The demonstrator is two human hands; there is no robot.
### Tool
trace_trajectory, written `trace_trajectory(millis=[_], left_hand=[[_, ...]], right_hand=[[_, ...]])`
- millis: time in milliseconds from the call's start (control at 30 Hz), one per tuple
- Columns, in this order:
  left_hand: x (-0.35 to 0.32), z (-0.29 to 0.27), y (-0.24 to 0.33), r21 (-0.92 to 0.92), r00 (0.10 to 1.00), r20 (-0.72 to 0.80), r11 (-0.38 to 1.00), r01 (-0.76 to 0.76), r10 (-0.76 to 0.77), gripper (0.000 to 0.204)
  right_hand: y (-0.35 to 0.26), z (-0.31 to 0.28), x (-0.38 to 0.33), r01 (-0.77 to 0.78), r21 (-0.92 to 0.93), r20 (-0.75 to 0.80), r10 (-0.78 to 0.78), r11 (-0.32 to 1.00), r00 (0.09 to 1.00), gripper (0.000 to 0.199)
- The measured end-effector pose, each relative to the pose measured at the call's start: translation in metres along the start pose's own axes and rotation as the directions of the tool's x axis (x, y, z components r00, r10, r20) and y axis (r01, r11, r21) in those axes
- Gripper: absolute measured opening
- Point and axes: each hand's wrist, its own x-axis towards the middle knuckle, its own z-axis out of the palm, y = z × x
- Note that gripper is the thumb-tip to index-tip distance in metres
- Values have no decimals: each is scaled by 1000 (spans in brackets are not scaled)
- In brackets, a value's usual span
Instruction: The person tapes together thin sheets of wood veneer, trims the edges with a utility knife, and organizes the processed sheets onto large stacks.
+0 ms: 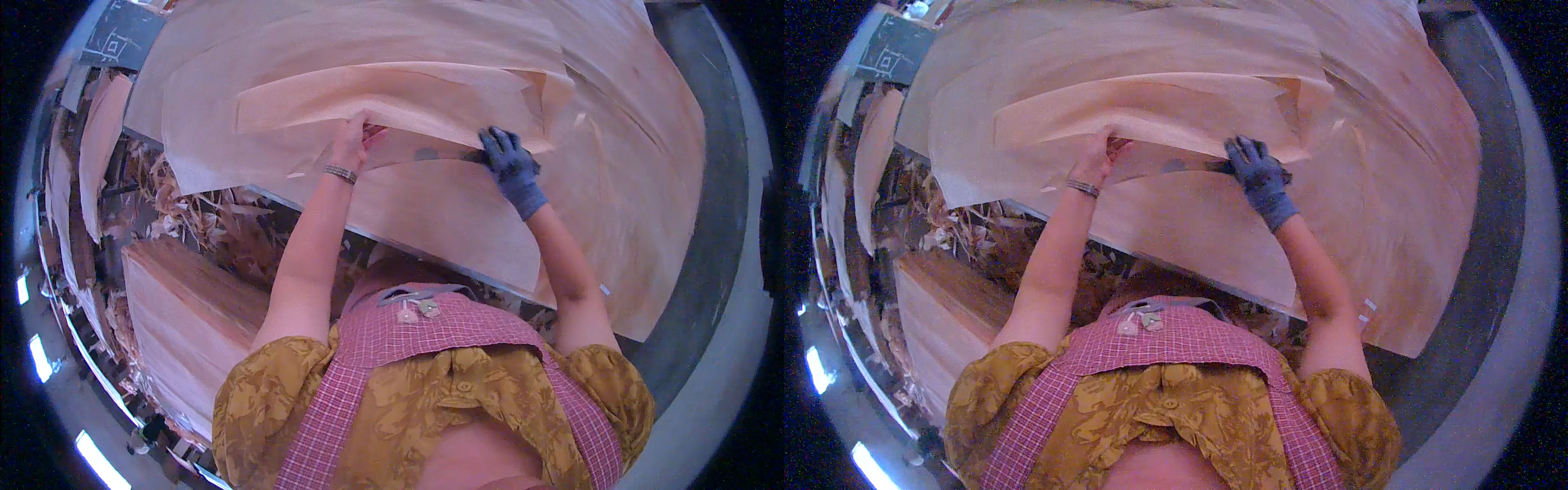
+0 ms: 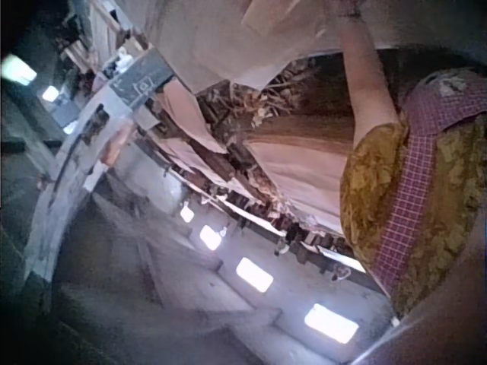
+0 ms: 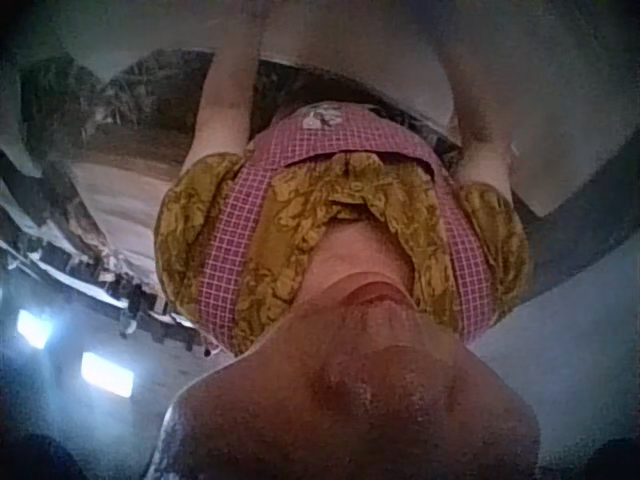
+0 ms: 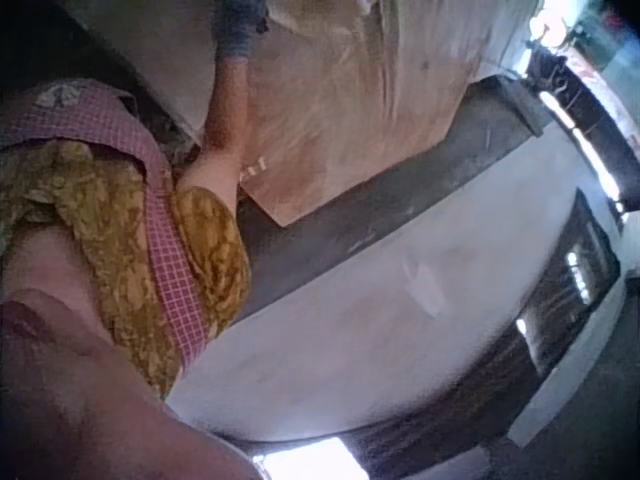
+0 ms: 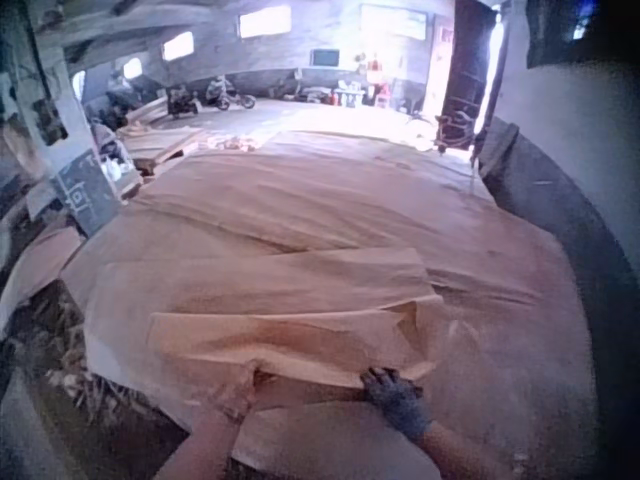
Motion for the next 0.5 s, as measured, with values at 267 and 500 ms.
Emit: trace_trajectory(millis=[267,500], left_hand=[[-33,-13,22,114,981,-137,986,-124,140,22],[-67,-46,12,237,953,-282,971,-40,108,30]], right_hand=[[66,-22,-52,-110,-36,60,112,993,992,37],[27,-38,-71,50,17,63,-51,999,997,31]])
